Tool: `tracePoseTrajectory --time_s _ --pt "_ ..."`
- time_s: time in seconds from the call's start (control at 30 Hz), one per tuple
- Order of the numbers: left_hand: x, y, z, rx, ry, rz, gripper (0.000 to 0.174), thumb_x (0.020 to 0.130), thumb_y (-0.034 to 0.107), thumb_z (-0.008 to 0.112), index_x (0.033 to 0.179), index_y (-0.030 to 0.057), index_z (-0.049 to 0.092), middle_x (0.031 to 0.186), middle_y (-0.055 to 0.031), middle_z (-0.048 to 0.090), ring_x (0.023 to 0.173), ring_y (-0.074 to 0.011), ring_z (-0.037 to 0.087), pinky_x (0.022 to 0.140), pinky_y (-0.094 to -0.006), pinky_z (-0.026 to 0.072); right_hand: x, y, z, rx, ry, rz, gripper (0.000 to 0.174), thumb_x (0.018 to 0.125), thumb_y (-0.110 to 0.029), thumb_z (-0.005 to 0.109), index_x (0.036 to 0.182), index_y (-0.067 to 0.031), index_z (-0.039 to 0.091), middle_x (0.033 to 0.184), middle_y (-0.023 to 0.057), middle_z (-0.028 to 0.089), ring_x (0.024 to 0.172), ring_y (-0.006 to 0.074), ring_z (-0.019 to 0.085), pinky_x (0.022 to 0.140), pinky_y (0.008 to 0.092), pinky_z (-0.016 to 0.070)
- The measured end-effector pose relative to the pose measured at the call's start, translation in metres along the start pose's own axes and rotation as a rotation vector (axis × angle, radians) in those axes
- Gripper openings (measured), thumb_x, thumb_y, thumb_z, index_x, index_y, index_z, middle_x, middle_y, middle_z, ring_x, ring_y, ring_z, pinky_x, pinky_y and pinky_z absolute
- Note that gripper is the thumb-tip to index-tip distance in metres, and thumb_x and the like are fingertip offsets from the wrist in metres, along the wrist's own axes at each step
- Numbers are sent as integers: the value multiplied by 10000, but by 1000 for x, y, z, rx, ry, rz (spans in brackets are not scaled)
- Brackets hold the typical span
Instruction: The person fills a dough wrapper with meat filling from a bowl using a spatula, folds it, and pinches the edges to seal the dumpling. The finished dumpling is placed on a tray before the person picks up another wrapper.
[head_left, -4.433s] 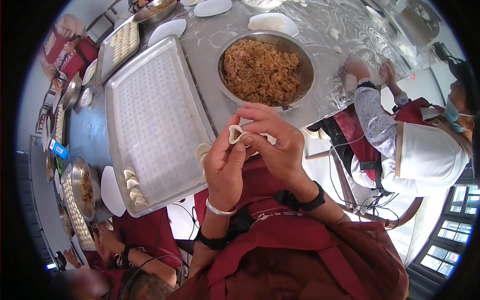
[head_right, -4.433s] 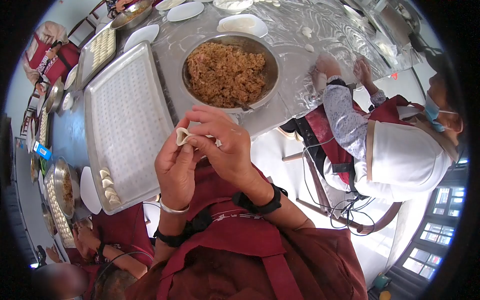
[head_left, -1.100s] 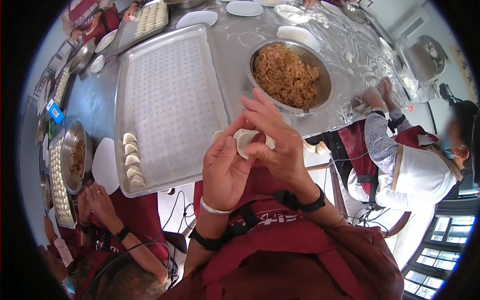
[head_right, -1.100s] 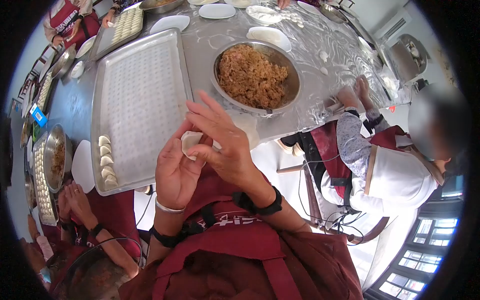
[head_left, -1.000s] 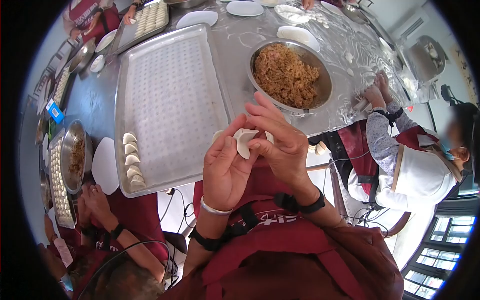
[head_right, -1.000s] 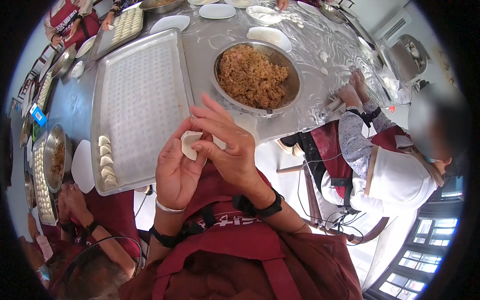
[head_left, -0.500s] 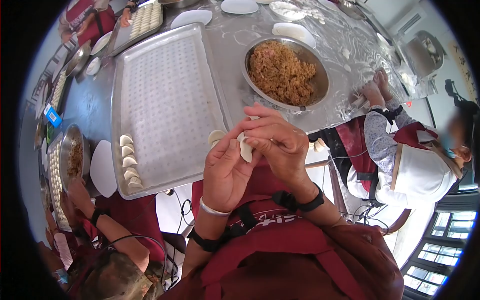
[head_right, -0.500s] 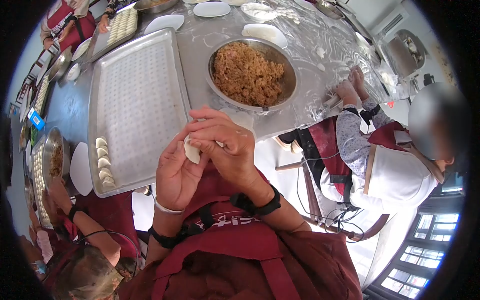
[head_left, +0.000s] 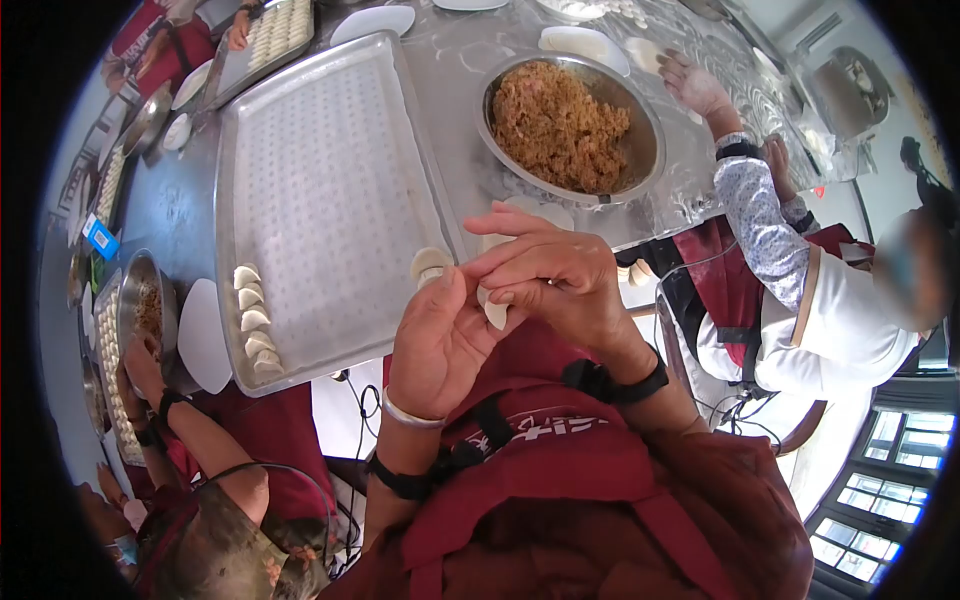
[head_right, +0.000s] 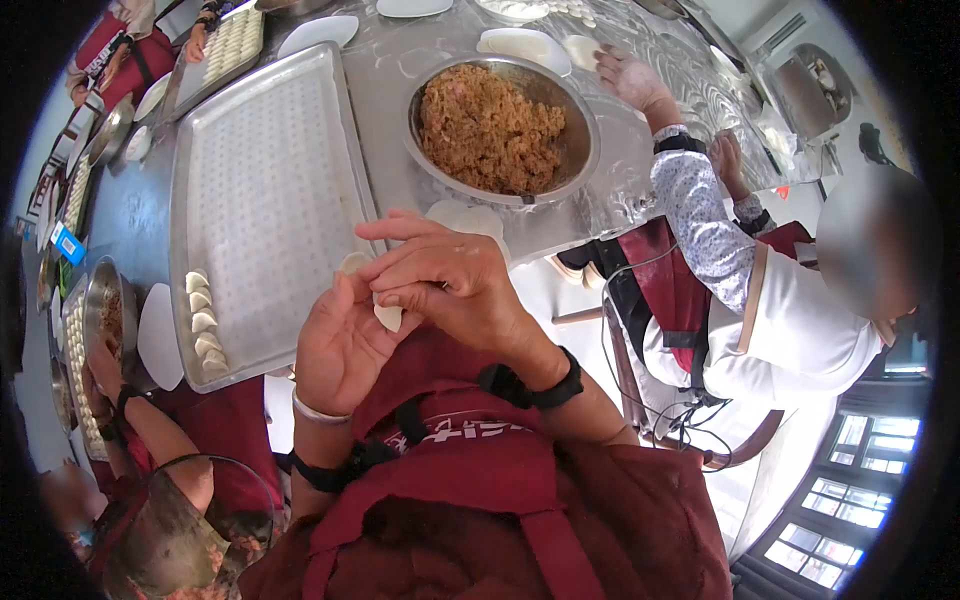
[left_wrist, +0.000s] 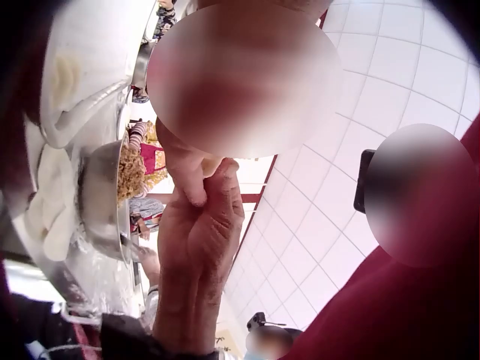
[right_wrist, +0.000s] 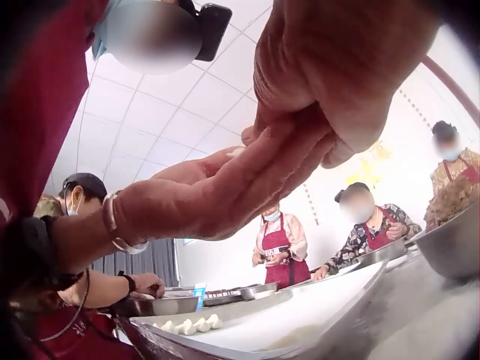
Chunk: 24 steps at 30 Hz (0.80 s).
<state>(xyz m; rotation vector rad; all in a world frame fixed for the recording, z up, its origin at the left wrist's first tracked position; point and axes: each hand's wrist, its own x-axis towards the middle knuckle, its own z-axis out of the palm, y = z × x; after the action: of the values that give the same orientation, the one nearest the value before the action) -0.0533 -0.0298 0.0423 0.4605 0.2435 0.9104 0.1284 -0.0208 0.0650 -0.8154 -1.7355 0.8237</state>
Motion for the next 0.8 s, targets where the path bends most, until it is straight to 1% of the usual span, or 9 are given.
tracePoseTrajectory --time_s 0.1,0.2,0.27,0.37,0.47,0.6,0.67,0.77,0.8 --pt "0 2 1 6 8 -12 490 1063 369 355 1343 -18 464 1361 -151 525 1285 -272 505 1116 -466 394 2 -3 0 28 -13 16 135 768 -14 752 902 -22 739 998 122 735 1233 360 573 936 416 510" --pt "0 2 -3 30 39 -21 518 1055 371 385 1376 -34 426 1368 -157 518 1293 -285 499 1112 -469 399 3 -4 6 42 10 10 145 776 -18 751 920 -18 735 1015 124 733 1225 361 578 937 414 509" --pt "0 4 12 140 11 91 529 1048 349 416 1403 -43 397 1377 -167 507 1289 -289 504 1100 -464 413 2 4 9 60 4 -48 147 790 -20 747 936 -12 731 1049 126 728 1230 361 573 939 413 508" --pt "0 5 19 247 8 219 530 1032 269 475 1436 -53 361 1369 -178 512 1267 -287 525 1082 -457 433 1 4 26 138 256 44 158 811 -21 739 967 -7 723 1071 129 723 1220 363 578 941 411 507" --pt "-6 -1 8 384 106 279 505 1018 160 501 1448 -58 352 1342 -181 536 1231 -279 556 1058 -446 461 6 1 40 118 312 45 148 828 -41 736 974 -21 720 1058 132 725 1192 357 598 952 417 504" --pt "-9 -1 2 444 217 285 458 1009 57 487 1436 -66 375 1305 -174 566 1190 -264 585 1031 -435 490 7 11 44 18 236 -57 178 817 -57 740 992 -36 719 1050 135 725 1178 348 609 971 429 496" --pt "-9 -2 -3 481 230 297 433 1016 57 469 1423 -71 394 1302 -176 568 1175 -259 595 1015 -423 505 8 15 40 -104 179 -120 187 812 -65 741 995 -40 718 1067 139 722 1185 347 606 981 437 489" --pt "-9 1 -4 514 241 309 416 1022 66 462 1410 -75 415 1287 -178 578 1153 -254 609 989 -407 525 12 12 41 -128 155 -111 171 809 -65 736 975 -35 712 1058 136 724 1160 350 623 994 457 480" --pt "-9 2 -2 522 246 313 413 1023 71 464 1407 -76 420 1281 -178 582 1146 -252 613 979 -402 531 14 9 42 -94 168 -66 157 812 -67 734 964 -34 709 1045 132 726 1147 348 631 1000 467 476"
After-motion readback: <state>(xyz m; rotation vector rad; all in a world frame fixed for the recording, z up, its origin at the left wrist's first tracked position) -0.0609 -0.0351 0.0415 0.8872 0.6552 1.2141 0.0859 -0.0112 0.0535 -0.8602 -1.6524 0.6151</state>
